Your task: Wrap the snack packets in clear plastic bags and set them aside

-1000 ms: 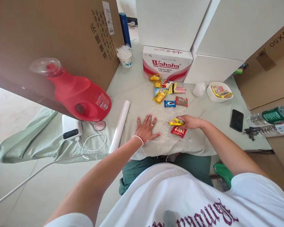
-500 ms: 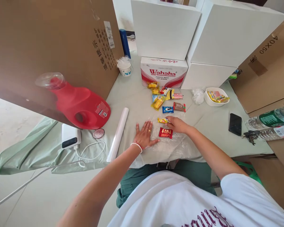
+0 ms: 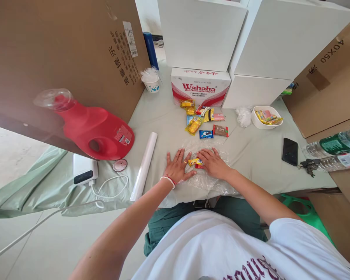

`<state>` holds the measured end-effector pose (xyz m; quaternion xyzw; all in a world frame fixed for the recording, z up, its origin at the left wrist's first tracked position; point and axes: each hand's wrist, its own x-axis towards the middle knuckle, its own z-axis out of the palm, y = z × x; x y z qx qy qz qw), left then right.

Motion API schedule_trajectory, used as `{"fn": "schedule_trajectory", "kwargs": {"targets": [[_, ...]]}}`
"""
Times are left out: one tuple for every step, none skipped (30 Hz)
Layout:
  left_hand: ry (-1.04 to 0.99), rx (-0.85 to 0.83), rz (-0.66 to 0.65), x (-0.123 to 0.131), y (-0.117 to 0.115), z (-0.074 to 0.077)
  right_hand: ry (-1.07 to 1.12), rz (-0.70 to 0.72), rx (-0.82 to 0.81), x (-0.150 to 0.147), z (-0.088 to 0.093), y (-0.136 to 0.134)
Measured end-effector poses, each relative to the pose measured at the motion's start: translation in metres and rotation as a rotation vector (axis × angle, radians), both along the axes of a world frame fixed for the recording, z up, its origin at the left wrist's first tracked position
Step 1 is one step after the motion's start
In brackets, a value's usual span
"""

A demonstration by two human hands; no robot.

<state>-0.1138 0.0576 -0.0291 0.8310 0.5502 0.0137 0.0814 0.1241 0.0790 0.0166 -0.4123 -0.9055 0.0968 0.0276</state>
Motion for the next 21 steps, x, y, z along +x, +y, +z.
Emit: {"fn": "schedule_trajectory", "kwargs": {"targets": [[-0.001, 0.001, -0.003, 0.0, 0.0, 0.0, 0.007, -0.014, 0.0, 0.003, 0.004, 0.001], [-0.003, 0.004, -0.006, -0.001, 0.0, 0.0, 0.015, -0.03, 0.007, 0.004, 0.009, 0.002], [-0.004, 0.007, -0.009, -0.001, 0.0, 0.0, 0.022, -0.04, 0.022, 0.004, 0.012, 0.003], [-0.004, 0.008, -0.011, -0.001, 0.001, -0.001, 0.027, -0.039, 0.041, 0.001, 0.014, 0.003], [-0.003, 0.008, -0.013, -0.001, 0.001, -0.001, 0.029, -0.021, 0.058, -0.002, 0.015, 0.003], [0.001, 0.008, -0.012, -0.001, 0.001, -0.002, 0.027, 0.007, 0.07, -0.007, 0.014, 0.003], [0.004, 0.008, -0.009, 0.0, 0.001, -0.002, 0.02, 0.036, 0.075, -0.012, 0.012, 0.002], [0.007, 0.008, -0.004, 0.0, 0.0, -0.002, 0.007, 0.06, 0.073, -0.017, 0.009, 0.002], [0.008, 0.009, 0.001, 0.0, 0.0, -0.002, -0.009, 0.073, 0.068, -0.022, 0.005, 0.001], [0.009, 0.011, 0.005, 0.001, 0.0, -0.002, -0.027, 0.073, 0.064, -0.025, 0.002, -0.001], [0.009, 0.012, 0.009, 0.001, 0.0, -0.003, -0.044, 0.065, 0.062, -0.026, -0.001, -0.002], [0.009, 0.013, 0.01, 0.001, 0.0, -0.003, -0.059, 0.05, 0.065, -0.025, -0.003, -0.003], [0.008, 0.014, 0.01, 0.001, 0.0, -0.003, -0.071, 0.034, 0.07, -0.024, -0.004, -0.005], [0.008, 0.014, 0.008, 0.001, 0.0, -0.004, -0.079, 0.015, 0.075, -0.021, -0.004, -0.006], [0.008, 0.014, 0.006, 0.001, 0.0, -0.004, -0.083, -0.008, 0.081, -0.018, -0.004, -0.008], [0.006, 0.016, 0.004, 0.001, 0.0, -0.005, -0.084, -0.033, 0.087, -0.016, -0.003, -0.009], [0.004, 0.019, 0.003, 0.0, 0.001, -0.005, -0.082, -0.059, 0.093, -0.014, -0.002, -0.011], [0.002, 0.021, 0.003, 0.0, 0.001, -0.006, -0.079, -0.082, 0.098, -0.013, -0.002, -0.012], [-0.001, 0.025, 0.004, 0.0, 0.001, -0.006, -0.077, -0.102, 0.102, -0.012, -0.002, -0.013], [-0.002, 0.027, 0.006, 0.0, 0.001, -0.006, -0.081, -0.12, 0.102, -0.013, -0.002, -0.015], [-0.004, 0.029, 0.009, 0.0, 0.001, -0.006, -0.093, -0.137, 0.098, -0.014, -0.003, -0.016]]}}
